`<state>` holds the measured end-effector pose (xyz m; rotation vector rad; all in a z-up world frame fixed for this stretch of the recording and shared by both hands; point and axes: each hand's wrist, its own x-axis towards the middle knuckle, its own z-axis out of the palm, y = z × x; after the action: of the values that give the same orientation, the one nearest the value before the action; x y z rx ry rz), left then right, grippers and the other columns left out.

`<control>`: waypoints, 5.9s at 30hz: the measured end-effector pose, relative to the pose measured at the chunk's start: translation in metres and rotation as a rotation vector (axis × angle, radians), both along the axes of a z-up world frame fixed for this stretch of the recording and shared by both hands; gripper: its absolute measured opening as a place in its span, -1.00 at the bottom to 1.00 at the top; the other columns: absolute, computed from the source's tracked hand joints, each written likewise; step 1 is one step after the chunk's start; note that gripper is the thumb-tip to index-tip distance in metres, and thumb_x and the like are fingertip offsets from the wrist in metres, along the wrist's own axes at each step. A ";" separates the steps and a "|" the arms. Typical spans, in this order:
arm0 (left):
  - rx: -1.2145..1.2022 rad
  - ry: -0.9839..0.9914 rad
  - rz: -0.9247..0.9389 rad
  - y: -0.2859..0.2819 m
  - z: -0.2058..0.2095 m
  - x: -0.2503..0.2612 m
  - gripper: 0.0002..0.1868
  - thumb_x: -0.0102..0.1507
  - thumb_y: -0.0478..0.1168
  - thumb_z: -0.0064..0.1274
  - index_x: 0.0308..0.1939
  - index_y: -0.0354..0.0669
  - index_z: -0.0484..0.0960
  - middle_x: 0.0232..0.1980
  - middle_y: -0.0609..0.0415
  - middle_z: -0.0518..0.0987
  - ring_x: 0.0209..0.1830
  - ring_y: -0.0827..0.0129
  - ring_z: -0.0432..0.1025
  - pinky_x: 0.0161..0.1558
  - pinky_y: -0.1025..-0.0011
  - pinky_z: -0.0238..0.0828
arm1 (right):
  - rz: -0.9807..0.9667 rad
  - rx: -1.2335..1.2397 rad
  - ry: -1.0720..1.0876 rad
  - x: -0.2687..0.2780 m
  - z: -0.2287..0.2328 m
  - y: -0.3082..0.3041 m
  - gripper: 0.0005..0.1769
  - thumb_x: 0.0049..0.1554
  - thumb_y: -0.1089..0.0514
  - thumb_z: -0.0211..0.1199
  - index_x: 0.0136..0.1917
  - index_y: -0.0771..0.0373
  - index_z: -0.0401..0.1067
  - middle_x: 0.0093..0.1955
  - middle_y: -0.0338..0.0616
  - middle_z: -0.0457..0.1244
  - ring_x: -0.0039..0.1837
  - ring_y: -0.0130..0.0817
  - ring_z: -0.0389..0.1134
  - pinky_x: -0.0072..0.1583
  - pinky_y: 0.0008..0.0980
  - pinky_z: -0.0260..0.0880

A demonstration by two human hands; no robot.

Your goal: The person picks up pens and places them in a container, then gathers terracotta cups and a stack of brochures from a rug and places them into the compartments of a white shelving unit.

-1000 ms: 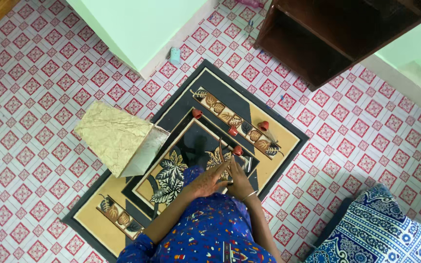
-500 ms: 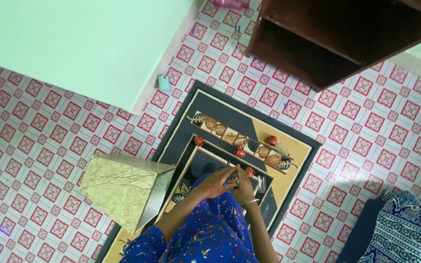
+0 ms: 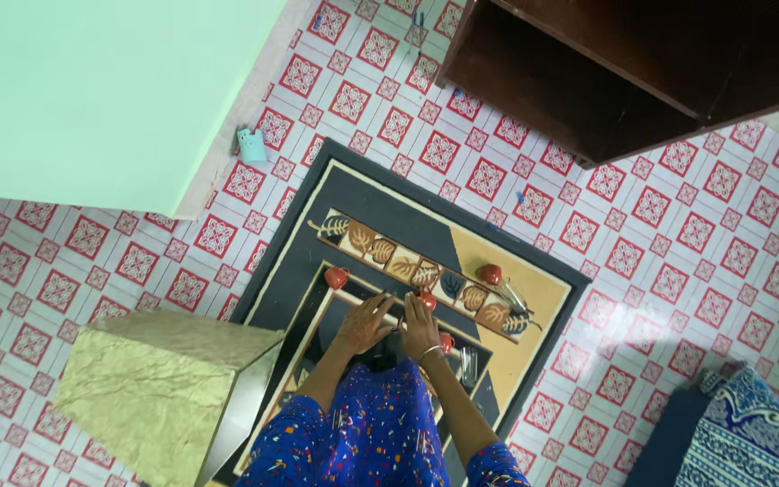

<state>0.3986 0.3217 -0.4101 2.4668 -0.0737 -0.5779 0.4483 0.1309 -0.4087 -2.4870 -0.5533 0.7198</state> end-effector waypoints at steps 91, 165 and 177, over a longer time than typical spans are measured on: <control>-0.827 0.237 0.822 -0.037 -0.455 0.207 -0.29 0.01 0.05 0.31 0.16 -0.18 0.50 0.07 -0.15 0.61 -0.01 0.09 0.56 -0.05 0.18 0.56 | -0.482 0.360 -0.453 0.179 -0.340 -0.066 -0.21 -0.19 -0.01 0.61 0.21 0.34 0.36 0.15 0.11 0.35 0.14 -0.04 0.43 0.07 -0.19 0.52; -1.549 0.702 0.830 0.009 0.260 0.281 -0.10 0.06 0.46 -0.03 0.35 0.08 0.38 0.32 -0.12 0.38 0.21 -0.11 0.37 0.10 -0.32 0.44 | -0.816 1.004 -0.471 0.185 0.349 0.066 -0.10 0.01 0.34 0.49 0.50 0.30 0.07 0.41 0.01 0.07 0.39 -0.18 0.29 0.28 -0.31 0.52; -1.340 0.518 0.665 0.001 0.345 0.499 -0.20 0.14 0.49 0.02 0.14 -0.05 0.55 -0.19 -0.03 0.62 -0.45 0.31 0.47 -0.35 0.26 0.53 | -0.874 0.879 -0.642 0.382 0.410 0.055 -0.16 -0.03 0.31 0.51 0.44 0.28 0.17 0.37 -0.01 0.08 0.42 -0.19 0.25 0.25 -0.29 0.47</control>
<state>0.8973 0.3231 -0.0647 0.9093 0.4156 -0.5559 0.8304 0.1860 0.0009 -1.7569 0.0744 -0.5735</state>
